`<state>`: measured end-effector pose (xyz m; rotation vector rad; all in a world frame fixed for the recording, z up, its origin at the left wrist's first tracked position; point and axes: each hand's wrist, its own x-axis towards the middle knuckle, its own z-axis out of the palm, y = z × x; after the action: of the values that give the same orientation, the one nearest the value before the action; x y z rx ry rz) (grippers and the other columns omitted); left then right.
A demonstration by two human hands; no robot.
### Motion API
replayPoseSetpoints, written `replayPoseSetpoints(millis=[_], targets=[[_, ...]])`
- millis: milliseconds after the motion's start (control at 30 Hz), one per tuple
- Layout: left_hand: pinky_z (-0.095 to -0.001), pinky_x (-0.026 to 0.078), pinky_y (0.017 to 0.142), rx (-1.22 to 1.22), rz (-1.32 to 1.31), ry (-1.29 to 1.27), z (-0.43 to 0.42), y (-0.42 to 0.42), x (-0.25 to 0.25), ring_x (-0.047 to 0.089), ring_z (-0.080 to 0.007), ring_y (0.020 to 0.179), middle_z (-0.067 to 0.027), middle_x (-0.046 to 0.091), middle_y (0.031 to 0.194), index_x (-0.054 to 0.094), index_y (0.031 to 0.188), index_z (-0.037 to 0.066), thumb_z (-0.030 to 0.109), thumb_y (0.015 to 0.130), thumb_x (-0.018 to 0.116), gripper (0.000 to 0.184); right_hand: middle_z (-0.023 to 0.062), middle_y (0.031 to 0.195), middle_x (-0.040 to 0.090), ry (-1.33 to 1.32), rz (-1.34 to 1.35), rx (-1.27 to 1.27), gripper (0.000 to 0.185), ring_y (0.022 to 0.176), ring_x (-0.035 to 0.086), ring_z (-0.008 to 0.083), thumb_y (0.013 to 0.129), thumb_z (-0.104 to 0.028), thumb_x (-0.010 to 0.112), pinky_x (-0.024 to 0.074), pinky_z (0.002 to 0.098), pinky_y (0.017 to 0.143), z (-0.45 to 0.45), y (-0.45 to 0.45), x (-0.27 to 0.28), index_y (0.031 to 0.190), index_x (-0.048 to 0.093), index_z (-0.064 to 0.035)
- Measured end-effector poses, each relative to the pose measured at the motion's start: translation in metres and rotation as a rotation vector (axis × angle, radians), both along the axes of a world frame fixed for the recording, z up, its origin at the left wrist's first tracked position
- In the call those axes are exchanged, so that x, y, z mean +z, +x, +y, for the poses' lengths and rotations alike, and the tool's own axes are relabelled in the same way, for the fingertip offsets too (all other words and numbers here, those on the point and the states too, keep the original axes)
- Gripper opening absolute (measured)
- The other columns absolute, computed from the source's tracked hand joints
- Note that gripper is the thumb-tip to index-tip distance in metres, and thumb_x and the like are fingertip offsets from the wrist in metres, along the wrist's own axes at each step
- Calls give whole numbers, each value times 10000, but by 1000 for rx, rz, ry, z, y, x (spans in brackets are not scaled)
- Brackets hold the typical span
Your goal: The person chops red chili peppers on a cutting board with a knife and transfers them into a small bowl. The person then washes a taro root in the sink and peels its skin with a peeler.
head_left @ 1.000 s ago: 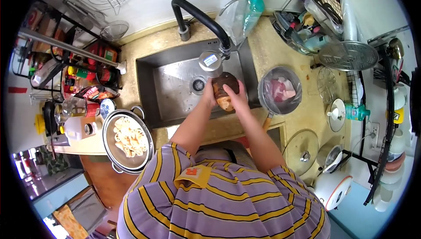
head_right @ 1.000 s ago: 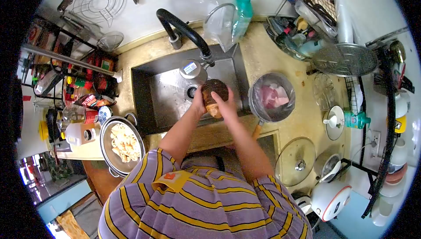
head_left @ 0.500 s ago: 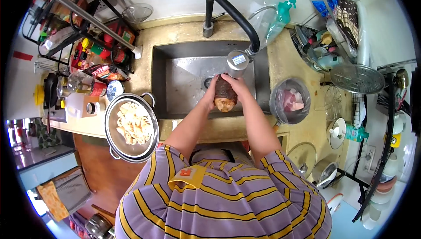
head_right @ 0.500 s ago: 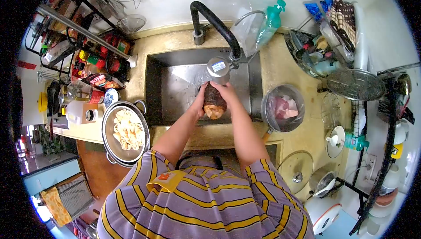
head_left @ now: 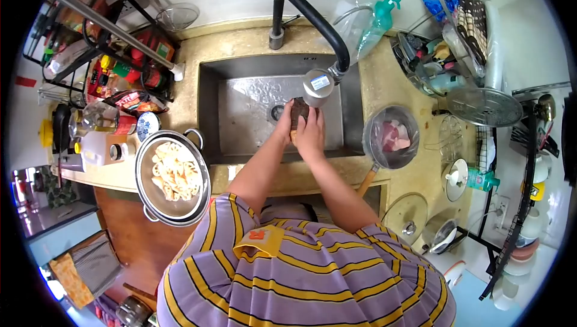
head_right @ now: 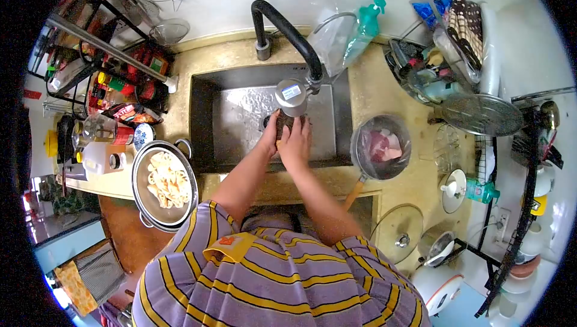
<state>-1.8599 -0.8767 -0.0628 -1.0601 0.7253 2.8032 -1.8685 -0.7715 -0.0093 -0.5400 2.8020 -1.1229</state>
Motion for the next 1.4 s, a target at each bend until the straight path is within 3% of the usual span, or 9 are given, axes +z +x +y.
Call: replayPoseSetpoints(millis=[167, 300, 400, 500, 700, 800, 1033, 1167, 1400], targets=[[-404, 581, 871, -90, -6, -44, 8, 4, 17, 705, -224, 959, -95, 711, 1122, 620, 1260, 106, 493, 1015, 535, 465, 296, 1152, 684, 203, -384, 19, 498, 1085, 630, 516, 987, -464, 513, 516, 530, 937, -9, -61, 12, 1212, 684, -54], [-401, 587, 880, -174, -44, -24, 13, 13, 17, 707, -244, 1013, -103, 700, 1164, 569, 1334, 72, 455, 1003, 575, 505, 200, 1108, 740, 224, -591, 222, 516, 1009, 728, 307, 961, -479, 595, 543, 433, 862, -4, -120, -70, 1159, 703, -15], [-400, 588, 891, -272, -24, -9, 4, 18, 22, 706, -253, 1042, -108, 700, 1201, 565, 1354, 80, 513, 1008, 550, 555, 120, 1082, 747, -272, -1056, 110, 416, 974, 724, 210, 990, -417, 599, 560, 390, 853, 18, -143, -155, 1157, 702, -50], [-409, 593, 889, -316, -40, 82, -7, 18, 46, 705, -261, 1066, -114, 701, 1229, 571, 1354, 86, 587, 1014, 508, 609, 72, 1195, 717, -544, -1422, -13, 404, 1080, 691, 180, 1009, -407, 607, 547, 380, 926, 31, -111, -59, 1249, 644, -84], [-391, 513, 1002, -297, -89, -287, -12, 7, 37, 646, -271, 1156, -182, 653, 1291, 583, 1355, 32, 619, 1061, 341, 699, 178, 1397, 589, -350, -878, 157, 925, 1252, 591, 285, 713, -419, 913, 460, 418, 1062, 26, -64, 2, 1430, 477, -31], [-337, 397, 1086, -248, -121, -761, 1, 5, 12, 557, -250, 1236, -196, 603, 1361, 536, 1411, -29, 530, 1092, 319, 680, 174, 1355, 619, -450, -892, -26, 846, 1217, 613, 289, 724, -381, 910, 472, 403, 1033, 16, -70, -13, 1384, 514, -31], [-345, 417, 1086, -124, -144, -654, 8, 7, 11, 567, -253, 1274, -206, 594, 1386, 478, 1458, -48, 539, 1051, 456, 715, 84, 1113, 717, -525, -820, -186, 431, 987, 677, 181, 855, -262, 820, 537, 343, 845, -7, -90, -87, 1184, 673, -26], [-351, 501, 1012, -225, -9, -859, 18, 16, 9, 591, -232, 1193, -190, 585, 1329, 305, 1485, -43, 423, 816, 876, 996, 129, 1099, 712, -694, -1065, -178, 382, 961, 672, 220, 955, -341, 654, 518, 366, 835, 8, -101, -64, 1170, 661, -26], [-399, 500, 1026, -453, 70, -709, -14, 30, 28, 593, -258, 1208, -181, 580, 1339, 268, 1496, -32, 331, 801, 875, 991, 62, 1233, 672, -633, -1357, 153, 475, 1124, 639, 204, 926, -310, 761, 509, 363, 940, 42, -98, -11, 1302, 610, -63]])
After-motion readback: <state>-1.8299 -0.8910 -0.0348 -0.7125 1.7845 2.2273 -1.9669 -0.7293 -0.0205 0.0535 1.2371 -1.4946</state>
